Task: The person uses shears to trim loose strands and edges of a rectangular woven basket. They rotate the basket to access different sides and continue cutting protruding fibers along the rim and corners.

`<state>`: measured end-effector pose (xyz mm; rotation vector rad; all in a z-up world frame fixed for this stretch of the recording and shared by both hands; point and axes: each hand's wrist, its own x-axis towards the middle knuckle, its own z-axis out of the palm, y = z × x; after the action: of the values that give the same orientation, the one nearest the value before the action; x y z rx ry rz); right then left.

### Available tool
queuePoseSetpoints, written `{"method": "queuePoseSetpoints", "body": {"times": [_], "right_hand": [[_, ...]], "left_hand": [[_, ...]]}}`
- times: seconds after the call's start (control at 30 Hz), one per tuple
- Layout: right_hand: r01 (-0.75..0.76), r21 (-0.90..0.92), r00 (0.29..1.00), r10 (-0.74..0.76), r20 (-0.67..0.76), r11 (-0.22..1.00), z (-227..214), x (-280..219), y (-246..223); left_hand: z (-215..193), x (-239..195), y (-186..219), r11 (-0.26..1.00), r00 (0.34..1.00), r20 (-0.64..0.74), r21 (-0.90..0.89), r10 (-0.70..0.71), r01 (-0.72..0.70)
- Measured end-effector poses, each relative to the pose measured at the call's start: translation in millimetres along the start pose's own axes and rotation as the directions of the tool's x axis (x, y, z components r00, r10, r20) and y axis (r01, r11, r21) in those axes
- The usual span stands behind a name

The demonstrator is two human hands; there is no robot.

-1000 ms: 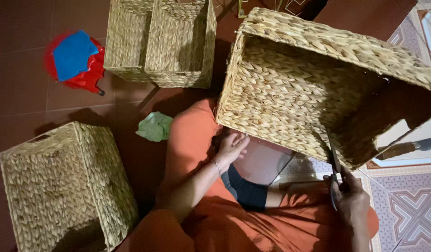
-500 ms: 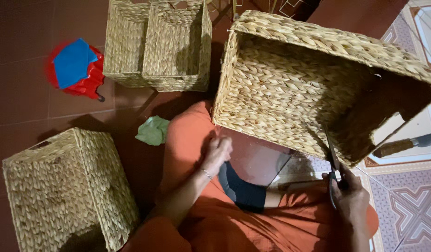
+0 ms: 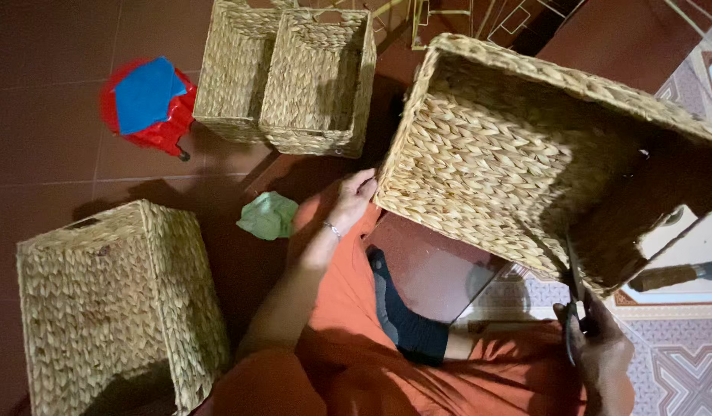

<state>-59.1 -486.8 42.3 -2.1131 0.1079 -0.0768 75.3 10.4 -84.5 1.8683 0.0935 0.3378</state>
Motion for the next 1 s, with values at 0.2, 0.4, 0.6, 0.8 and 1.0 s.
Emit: {"method": "queuePoseSetpoints", "body": {"times": [0.2,0.4,0.6,0.8,1.0], "right_hand": [[-0.119,-0.512,0.993,0.097,-0.071,0.851,-24.8,35.0,-15.5],[0.029,-0.713,0.998,-0.055,-0.014,0.701,-45.5,113.4,-22.0],[-0.025,-0.647,0.999,-0.001,-0.041,0.762,-40.2,159.5,-33.5],[0.032,0.285,0.994,0.0,-0.11,0.958,0.0,86.7,-35.1],[-0.398,0.633,0.859,0.026,0.512,0.664,92.4,-3.3,-57.2]], "left_hand": [[5.7,20.3,13.8,0.989,0.991,-0.016,-0.074,-0.132,0.131],[0.8,18.4,40.6,0.978,0.985,0.105,-0.139,-0.14,0.154],[12.1,-6.2,50.8,0.908,0.942,0.205,-0.273,-0.268,0.317],[6.3,-12.7,43.1,0.798,0.89,0.316,-0.412,-0.329,0.441],[6.3,-31.9,56.0,0.626,0.908,0.272,-0.66,-0.318,0.417]]}}
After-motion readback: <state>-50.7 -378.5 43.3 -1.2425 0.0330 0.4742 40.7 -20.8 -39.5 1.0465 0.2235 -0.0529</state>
